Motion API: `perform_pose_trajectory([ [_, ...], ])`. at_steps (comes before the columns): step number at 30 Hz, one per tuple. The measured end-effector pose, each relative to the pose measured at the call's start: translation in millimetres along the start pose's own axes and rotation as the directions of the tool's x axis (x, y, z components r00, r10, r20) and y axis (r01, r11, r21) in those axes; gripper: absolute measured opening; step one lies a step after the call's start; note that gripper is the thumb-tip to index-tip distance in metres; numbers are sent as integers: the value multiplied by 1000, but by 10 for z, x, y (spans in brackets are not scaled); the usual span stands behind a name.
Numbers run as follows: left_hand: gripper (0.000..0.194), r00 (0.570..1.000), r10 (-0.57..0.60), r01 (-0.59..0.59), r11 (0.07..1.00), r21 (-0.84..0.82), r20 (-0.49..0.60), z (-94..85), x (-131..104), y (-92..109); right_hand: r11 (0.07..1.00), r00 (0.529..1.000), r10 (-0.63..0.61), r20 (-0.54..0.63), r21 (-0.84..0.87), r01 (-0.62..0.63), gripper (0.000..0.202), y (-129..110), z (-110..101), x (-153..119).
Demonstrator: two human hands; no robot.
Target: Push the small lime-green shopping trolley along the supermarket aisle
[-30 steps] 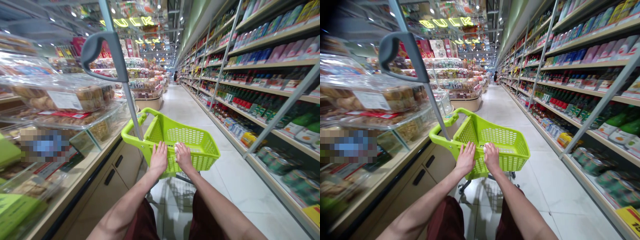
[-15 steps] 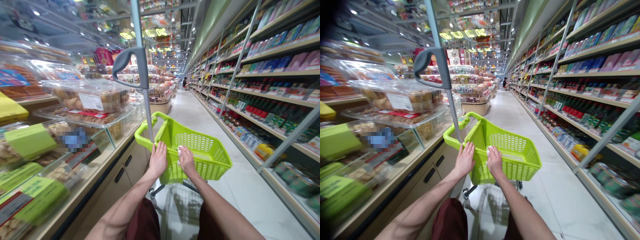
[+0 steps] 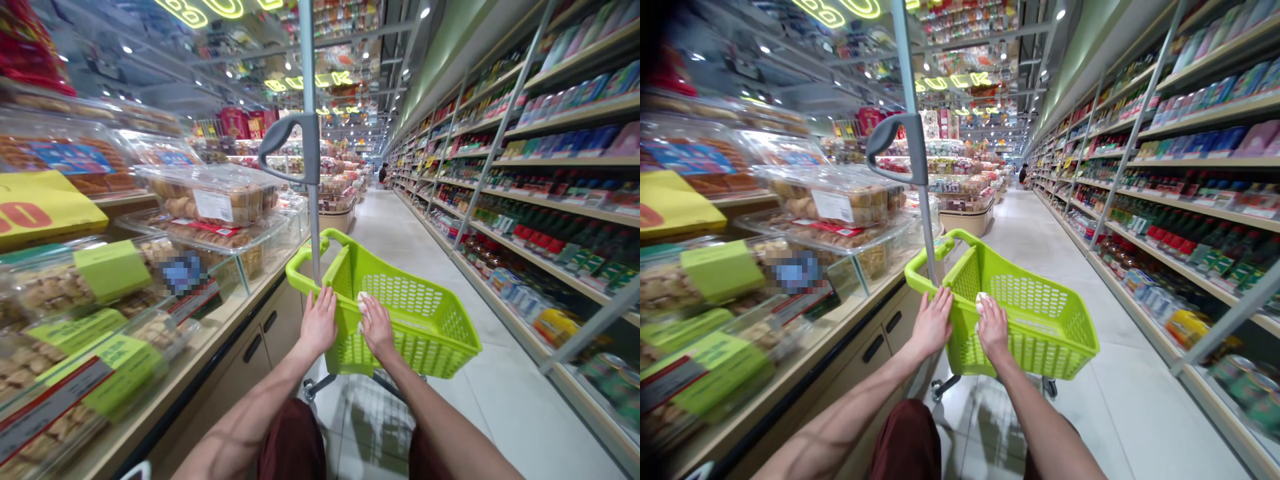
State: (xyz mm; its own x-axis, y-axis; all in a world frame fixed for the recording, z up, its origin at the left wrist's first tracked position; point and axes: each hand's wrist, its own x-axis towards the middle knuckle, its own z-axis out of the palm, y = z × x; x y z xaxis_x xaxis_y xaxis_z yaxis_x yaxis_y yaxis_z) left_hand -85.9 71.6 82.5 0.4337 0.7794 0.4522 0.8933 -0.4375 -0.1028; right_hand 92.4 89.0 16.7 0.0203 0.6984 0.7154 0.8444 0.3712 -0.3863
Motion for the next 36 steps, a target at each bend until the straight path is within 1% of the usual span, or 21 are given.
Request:
perform_pose_trajectory([
  [2,59,1000,4,-4,1000,-24,-3,4,-5,25,1000,1000,8,3,30,-8,48,-145,72,78],
  [4,58,1000,12,-13,997,-72,-21,0,-6,27,998,1000,-12,22,63,11,49,-350,163,202],
  [7,53,997,16,-28,988,-153,-80,-28,-13,-45,992,997,-65,36,113,60,51,-582,256,355],
  [8,51,994,-12,-7,986,-169,-110,-44,-15,-90,989,996,-84,42,124,79,52,-605,263,373],
  [9,49,988,-66,40,984,-176,-143,-61,-15,-141,987,994,-100,48,129,93,54,-596,256,369],
  [11,49,958,-217,186,968,-169,-186,-93,-4,-254,987,992,-109,59,126,101,57,-505,218,312],
  [12,51,943,-277,250,956,-155,-185,-106,7,-308,988,993,-103,62,124,95,58,-443,194,271],
  [13,54,937,-306,286,949,-134,-167,-116,19,-356,989,994,-87,58,124,79,58,-385,176,233],
  [15,59,954,-283,275,958,-80,-103,-128,44,-424,990,998,-41,39,136,35,57,-331,169,196],
  [17,60,971,-234,233,972,-30,-55,-136,56,-453,985,1000,-10,18,172,6,55,-403,214,234],
  [19,60,976,-215,216,976,8,-41,-146,51,-451,977,1000,-15,4,215,14,55,-591,297,331],
  [22,58,980,-194,196,980,36,-42,-164,25,-431,968,998,-63,-13,243,64,54,-902,412,470],
  [24,57,981,-187,189,981,39,-48,-173,11,-423,971,995,-95,-13,220,95,55,-983,432,485],
  [26,57,981,-189,191,981,39,-51,-178,3,-422,973,990,-140,16,185,134,59,-912,398,433],
  [28,58,979,-197,199,979,35,-54,-179,0,-421,974,985,-169,33,158,162,65,-733,326,355],
  [31,58,978,-201,202,979,20,-57,-180,-2,-409,985,993,-120,-11,123,120,66,-496,225,286],
  [33,57,978,-196,197,980,13,-64,-181,-1,-388,990,997,-72,-31,122,76,63,-494,207,298],
  [34,57,979,-192,194,981,12,-69,-181,1,-376,988,997,-65,-29,138,69,61,-550,215,317],
  [36,54,980,-183,184,983,6,-76,-186,6,-353,976,995,-90,-31,195,94,57,-733,258,364],
])
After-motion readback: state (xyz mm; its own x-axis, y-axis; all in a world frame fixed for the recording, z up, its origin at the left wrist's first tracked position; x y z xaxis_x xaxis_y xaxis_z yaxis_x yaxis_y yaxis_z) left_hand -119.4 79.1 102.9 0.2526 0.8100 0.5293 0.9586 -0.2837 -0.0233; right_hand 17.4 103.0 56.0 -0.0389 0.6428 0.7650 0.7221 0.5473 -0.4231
